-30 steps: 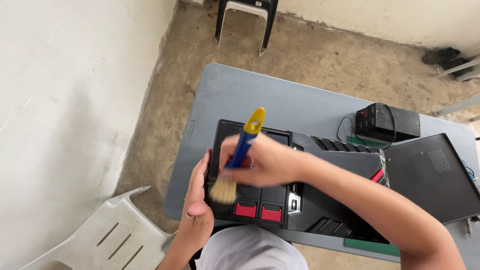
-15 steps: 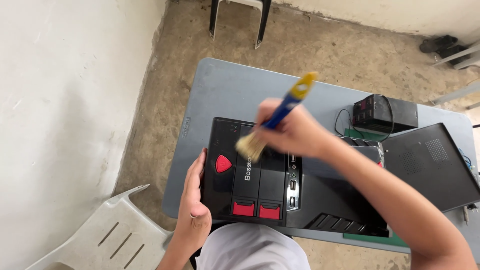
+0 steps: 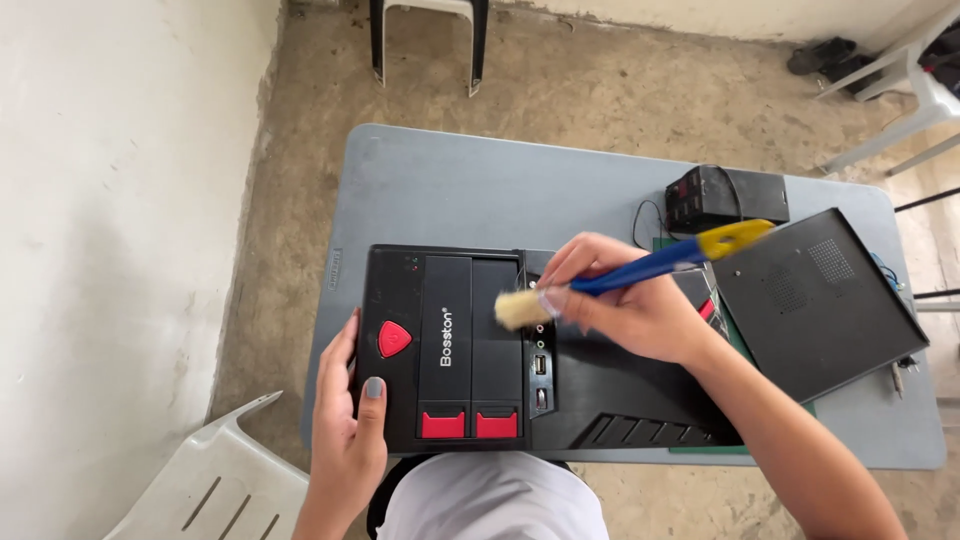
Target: Final assembly of a desktop computer including internal cable connections, closing the case, and cleaning the exterior with a brush.
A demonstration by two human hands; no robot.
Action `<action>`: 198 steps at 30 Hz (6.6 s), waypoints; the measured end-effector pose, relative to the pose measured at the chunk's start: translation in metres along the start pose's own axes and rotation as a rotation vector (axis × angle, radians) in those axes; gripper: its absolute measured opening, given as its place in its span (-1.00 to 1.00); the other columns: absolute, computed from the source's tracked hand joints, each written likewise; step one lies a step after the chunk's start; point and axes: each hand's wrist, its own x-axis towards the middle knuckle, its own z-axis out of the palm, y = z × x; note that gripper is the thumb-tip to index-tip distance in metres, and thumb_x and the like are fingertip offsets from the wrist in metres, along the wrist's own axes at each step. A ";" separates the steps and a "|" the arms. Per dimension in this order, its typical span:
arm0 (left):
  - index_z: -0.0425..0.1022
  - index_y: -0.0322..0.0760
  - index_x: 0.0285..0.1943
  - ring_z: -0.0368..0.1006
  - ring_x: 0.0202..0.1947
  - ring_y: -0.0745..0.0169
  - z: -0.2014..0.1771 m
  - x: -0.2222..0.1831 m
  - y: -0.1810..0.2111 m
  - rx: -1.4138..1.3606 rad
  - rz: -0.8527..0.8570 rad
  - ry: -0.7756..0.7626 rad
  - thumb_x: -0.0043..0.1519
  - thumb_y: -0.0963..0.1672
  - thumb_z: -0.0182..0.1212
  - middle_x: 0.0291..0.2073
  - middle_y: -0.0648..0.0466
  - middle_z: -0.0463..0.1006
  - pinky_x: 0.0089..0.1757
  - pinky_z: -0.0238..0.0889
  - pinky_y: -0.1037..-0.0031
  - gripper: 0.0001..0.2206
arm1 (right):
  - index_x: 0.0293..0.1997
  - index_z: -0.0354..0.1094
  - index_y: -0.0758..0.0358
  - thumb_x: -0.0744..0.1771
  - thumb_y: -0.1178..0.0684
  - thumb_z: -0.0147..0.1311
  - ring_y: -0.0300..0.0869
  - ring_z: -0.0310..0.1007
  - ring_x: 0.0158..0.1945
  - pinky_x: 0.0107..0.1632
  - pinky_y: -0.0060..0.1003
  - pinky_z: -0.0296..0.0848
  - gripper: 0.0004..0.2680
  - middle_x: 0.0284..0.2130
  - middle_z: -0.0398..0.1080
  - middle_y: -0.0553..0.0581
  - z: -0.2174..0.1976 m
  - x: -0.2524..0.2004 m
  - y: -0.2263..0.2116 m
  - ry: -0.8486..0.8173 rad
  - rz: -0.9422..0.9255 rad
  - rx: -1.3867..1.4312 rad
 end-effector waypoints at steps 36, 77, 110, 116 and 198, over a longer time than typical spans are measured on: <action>0.12 -0.34 0.48 0.17 0.43 0.12 0.001 0.000 -0.001 0.114 -0.024 0.046 0.28 -0.09 -0.02 0.40 -0.05 0.25 0.28 0.10 0.34 -0.45 | -0.38 0.14 0.26 0.38 0.21 0.04 -0.12 0.14 -0.34 -0.21 -0.26 0.20 -0.84 -0.50 0.21 0.05 -0.080 -0.016 0.005 0.218 0.101 -0.783; 0.31 -0.18 0.41 0.27 0.37 0.12 -0.008 -0.052 -0.189 0.333 0.019 -0.147 0.02 -0.04 0.45 0.33 0.08 0.41 0.27 0.15 0.29 -0.29 | -0.25 0.34 0.37 0.29 0.23 -0.01 -0.15 0.39 -0.32 -0.18 -0.28 0.38 -0.94 -0.41 0.39 0.16 0.023 -0.301 0.300 1.078 0.456 0.402; 0.54 -0.13 0.22 0.41 0.25 0.14 0.019 -0.054 -0.294 0.245 -0.063 -0.102 0.07 -0.24 0.22 0.19 0.08 0.56 0.16 0.29 0.35 -0.54 | -0.33 0.42 0.30 0.24 0.24 0.22 -0.29 0.41 -0.22 -0.09 -0.30 0.44 -0.94 -0.38 0.46 0.02 0.109 -0.242 0.343 1.055 0.244 -0.265; 0.58 -0.18 0.07 0.44 0.00 0.05 0.022 -0.043 -0.248 0.251 -0.026 -0.115 0.09 -0.23 0.21 -0.07 0.03 0.58 -0.02 0.32 0.28 -0.66 | -0.18 0.47 0.32 0.27 0.27 0.08 -0.24 0.44 -0.08 0.09 -0.25 0.45 -0.89 -0.23 0.52 0.07 0.107 -0.238 0.351 1.092 0.186 -0.304; 0.34 -0.20 0.45 0.50 -0.36 0.23 0.026 0.094 -0.146 0.210 -0.262 0.086 -0.20 -0.30 -0.02 -0.29 -0.11 0.65 -0.49 0.07 0.21 -0.16 | -0.76 0.12 0.23 0.16 0.21 -0.09 -0.21 0.07 -0.66 -0.49 -0.23 0.19 -0.83 -0.85 0.01 0.12 0.011 -0.122 0.329 1.086 0.518 -0.532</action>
